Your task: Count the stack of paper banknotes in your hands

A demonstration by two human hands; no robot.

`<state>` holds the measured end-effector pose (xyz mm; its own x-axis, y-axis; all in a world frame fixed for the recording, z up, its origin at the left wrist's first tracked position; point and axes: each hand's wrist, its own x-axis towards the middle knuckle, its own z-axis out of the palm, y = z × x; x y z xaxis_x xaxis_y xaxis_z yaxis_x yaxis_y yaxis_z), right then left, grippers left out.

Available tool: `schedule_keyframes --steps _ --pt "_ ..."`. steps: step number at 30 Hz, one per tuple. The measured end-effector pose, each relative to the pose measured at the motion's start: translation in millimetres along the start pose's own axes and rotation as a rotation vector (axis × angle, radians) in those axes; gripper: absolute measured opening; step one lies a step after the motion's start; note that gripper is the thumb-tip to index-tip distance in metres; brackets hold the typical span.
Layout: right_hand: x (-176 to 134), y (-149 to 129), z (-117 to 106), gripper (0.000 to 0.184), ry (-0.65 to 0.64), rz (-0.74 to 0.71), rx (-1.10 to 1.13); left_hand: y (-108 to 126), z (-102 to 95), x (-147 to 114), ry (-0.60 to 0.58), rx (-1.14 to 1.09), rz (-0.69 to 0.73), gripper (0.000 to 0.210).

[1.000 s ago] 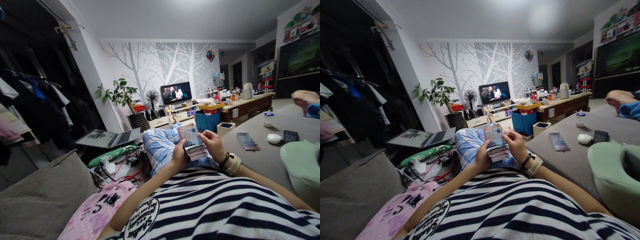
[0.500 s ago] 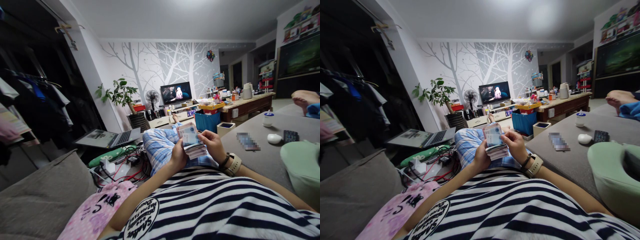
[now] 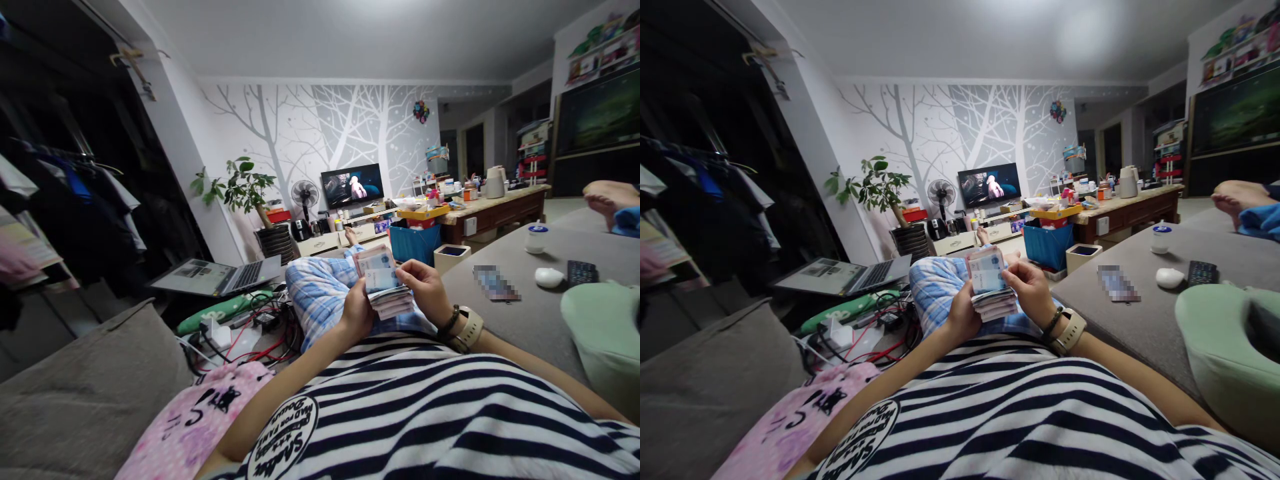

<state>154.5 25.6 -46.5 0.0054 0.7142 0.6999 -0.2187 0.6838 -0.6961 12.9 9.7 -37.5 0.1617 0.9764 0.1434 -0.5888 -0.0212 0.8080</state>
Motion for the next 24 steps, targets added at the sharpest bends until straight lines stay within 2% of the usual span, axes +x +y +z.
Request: schedule_keyframes --steps 11,24 --pt "-0.6 1.5 0.5 0.043 0.007 0.006 -0.005 -2.5 0.2 0.3 -0.088 0.027 0.03 0.039" --pt "-1.2 -0.4 1.0 0.041 0.015 0.015 0.003 -5.1 -5.3 2.8 -0.059 0.05 0.031 0.039"
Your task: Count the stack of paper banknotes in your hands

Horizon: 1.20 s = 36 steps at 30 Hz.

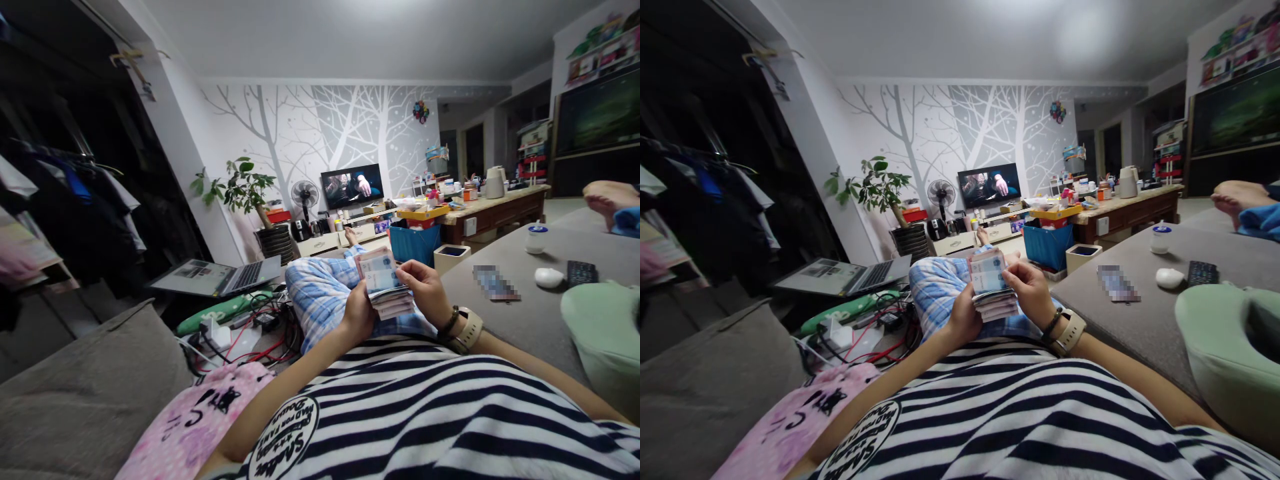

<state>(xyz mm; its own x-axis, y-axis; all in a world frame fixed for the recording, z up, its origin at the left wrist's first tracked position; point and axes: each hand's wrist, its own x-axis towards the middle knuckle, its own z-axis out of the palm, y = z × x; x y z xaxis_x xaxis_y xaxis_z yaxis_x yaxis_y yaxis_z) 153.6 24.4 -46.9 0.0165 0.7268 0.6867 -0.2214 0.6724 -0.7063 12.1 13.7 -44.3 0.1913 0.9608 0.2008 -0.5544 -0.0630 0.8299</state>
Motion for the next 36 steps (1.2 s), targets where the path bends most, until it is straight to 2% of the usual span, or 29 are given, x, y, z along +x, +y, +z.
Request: schedule_keyframes --steps 14,36 --pt "0.9 1.3 -0.3 0.041 0.0 -0.01 -0.01 -3.5 -5.5 3.8 0.019 0.002 -0.007 0.04" --pt "-0.1 -1.1 -1.2 0.043 -0.014 -0.011 -0.021 1.7 1.4 0.0 0.05 -0.023 -0.006 0.033"
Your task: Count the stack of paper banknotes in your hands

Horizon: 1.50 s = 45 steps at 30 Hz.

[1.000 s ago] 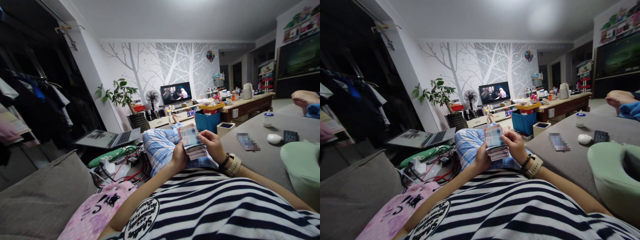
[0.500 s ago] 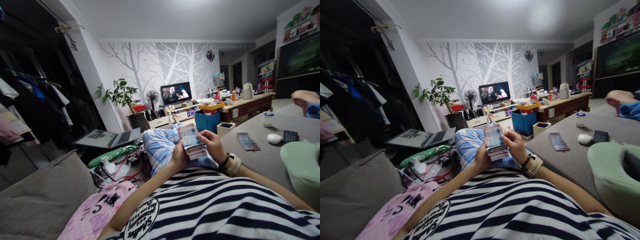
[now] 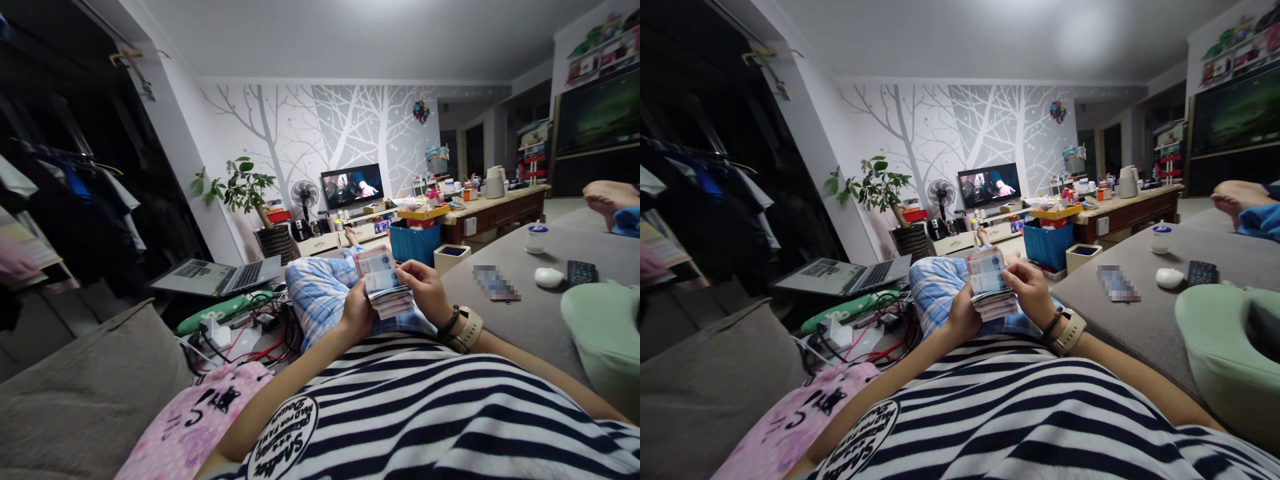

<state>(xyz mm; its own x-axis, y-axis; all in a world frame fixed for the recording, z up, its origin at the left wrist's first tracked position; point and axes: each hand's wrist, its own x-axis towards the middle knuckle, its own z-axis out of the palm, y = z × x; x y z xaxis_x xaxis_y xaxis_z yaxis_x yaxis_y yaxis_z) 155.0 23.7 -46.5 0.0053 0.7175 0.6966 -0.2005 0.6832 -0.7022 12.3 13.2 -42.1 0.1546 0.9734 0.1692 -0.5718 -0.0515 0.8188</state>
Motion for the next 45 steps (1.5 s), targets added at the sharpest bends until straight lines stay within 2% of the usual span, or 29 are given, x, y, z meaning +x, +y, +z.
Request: schedule_keyframes --steps 16,22,29,41,45 --pt "0.2 -0.4 0.5 0.045 -0.003 0.001 -0.009 4.0 4.0 -2.6 -0.022 0.0 0.002 0.036" --pt "-1.7 -2.6 0.6 0.049 -0.025 0.005 0.009 4.6 6.8 -3.0 0.051 -0.049 -0.031 0.037" --pt "-2.2 -3.2 2.2 0.048 -0.06 0.068 0.048 2.0 2.7 -1.3 0.107 -0.044 0.0 0.042" --pt "3.4 2.9 2.5 0.055 0.003 0.151 0.106 -1.9 -3.5 -1.8 0.115 0.01 0.064 0.02" --pt "7.1 10.8 0.2 0.058 0.053 0.158 0.104 -0.1 -1.5 -7.1 0.153 0.045 0.078 0.022"
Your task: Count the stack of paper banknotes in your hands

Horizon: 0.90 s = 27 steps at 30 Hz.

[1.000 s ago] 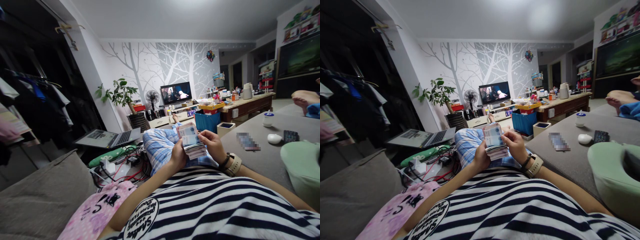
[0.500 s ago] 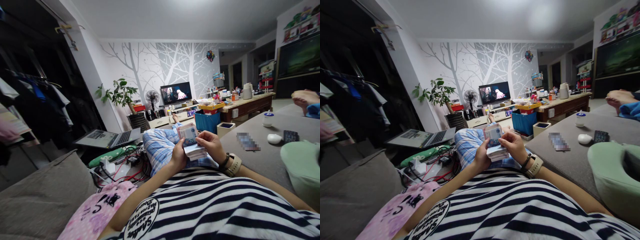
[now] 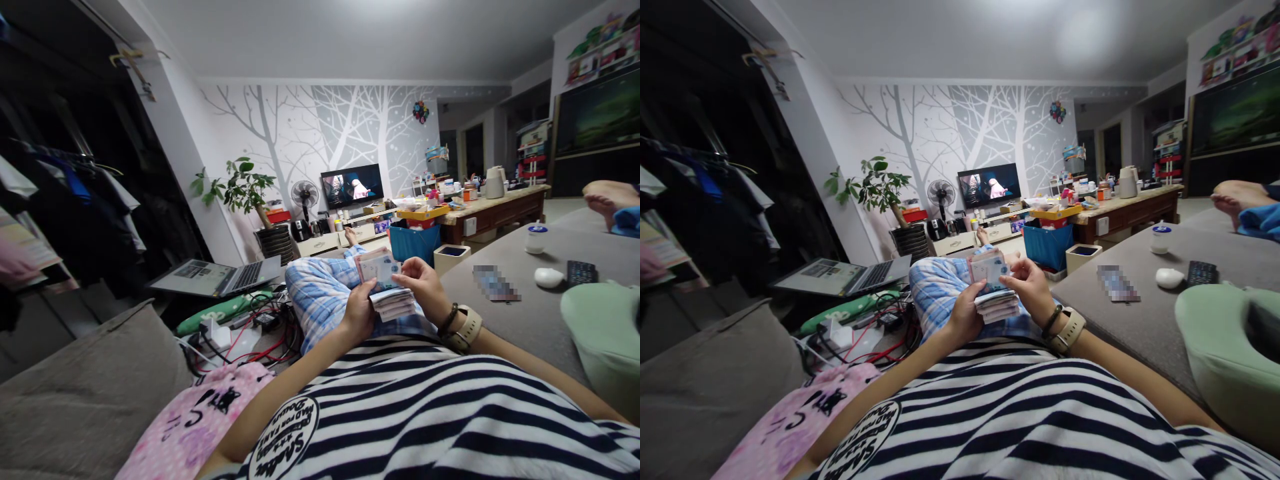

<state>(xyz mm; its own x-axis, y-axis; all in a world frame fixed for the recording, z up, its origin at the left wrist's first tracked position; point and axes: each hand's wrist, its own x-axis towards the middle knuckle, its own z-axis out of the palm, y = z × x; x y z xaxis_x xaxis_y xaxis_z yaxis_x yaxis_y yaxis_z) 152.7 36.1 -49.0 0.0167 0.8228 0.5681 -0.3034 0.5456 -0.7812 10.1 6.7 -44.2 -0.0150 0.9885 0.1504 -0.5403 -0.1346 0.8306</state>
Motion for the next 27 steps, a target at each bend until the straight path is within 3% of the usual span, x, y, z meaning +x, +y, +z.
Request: schedule_keyframes --steps 11,15,21,27 --pt "-1.2 -2.5 -1.8 0.054 -0.013 -0.037 -0.103 1.0 4.2 -3.6 0.034 0.002 -0.011 0.022" --pt "-3.2 -4.5 -0.9 0.051 -0.001 -0.08 -0.113 0.7 5.6 0.2 0.011 -0.058 -0.064 0.012" --pt "-6.3 -6.7 -0.1 0.049 -0.014 -0.119 -0.136 -0.2 4.2 7.0 -0.024 -0.115 -0.146 0.035" --pt "-6.0 -7.3 -0.3 0.046 -0.03 -0.142 -0.143 2.5 5.4 5.3 -0.071 -0.135 -0.13 0.038"
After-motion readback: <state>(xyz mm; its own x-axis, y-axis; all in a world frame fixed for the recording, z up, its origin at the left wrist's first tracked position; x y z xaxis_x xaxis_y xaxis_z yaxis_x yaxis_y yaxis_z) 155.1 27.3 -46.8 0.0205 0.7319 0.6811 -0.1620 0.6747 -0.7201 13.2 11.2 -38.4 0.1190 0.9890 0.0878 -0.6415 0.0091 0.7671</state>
